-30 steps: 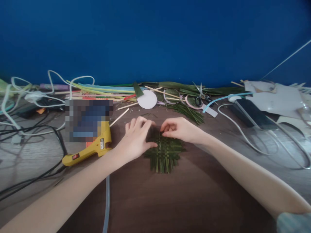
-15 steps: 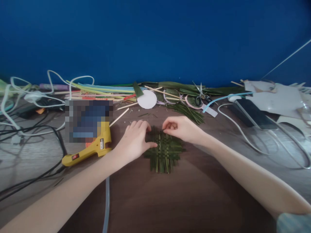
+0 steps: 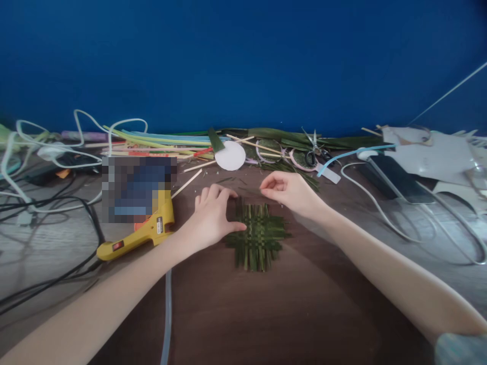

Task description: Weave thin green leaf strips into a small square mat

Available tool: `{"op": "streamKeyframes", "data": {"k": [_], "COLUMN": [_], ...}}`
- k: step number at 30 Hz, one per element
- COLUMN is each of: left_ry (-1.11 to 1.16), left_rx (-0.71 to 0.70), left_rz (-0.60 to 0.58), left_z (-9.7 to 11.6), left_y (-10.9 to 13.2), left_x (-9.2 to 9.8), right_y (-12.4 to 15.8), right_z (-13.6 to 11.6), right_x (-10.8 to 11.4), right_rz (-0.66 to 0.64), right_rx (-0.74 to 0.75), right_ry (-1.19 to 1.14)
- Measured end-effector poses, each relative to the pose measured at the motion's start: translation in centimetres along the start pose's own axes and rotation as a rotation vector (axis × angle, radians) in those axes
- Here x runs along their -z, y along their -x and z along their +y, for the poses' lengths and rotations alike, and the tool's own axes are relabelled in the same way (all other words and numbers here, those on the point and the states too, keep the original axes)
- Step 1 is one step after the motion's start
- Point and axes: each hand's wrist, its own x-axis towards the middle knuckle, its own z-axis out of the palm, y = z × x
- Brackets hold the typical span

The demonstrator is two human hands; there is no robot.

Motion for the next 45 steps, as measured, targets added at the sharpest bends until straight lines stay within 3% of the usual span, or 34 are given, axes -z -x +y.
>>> {"op": "streamKeyframes", "data": {"k": [8,14,32,39,45], "left_ry": [-0.051,-0.031,0.01,0.169,0.21], "left_rx": [-0.082,-0.086,-0.05,-0.076,-0.075], "left_rz": [0.047,0.042,-0.006,-0.106,-0.106], "left_z": [0.1,0.2,-0.1,-1.2,-1.6], "left_y": [0.4,0.5,0.2,0.0,-0.3], "left_x": [0.1,0.0,-0.2,0.7,0.7], "right_y": [0.1,0.5,0.8,0.8,0.9], "right_z": [-0.2,-0.5,-1.1,-0.9,-0.9], "right_x": [-0.3,-0.9,-0.7,-0.7,-0.7], "right_rz": [-0.107,-0.206,-0.263,-0.265,-0.253], "right_rx": [-0.042,0.016,0.092,0.118,0.128], "right_ry": [-0.037,0.07,0.223,0.245,0.255]}}
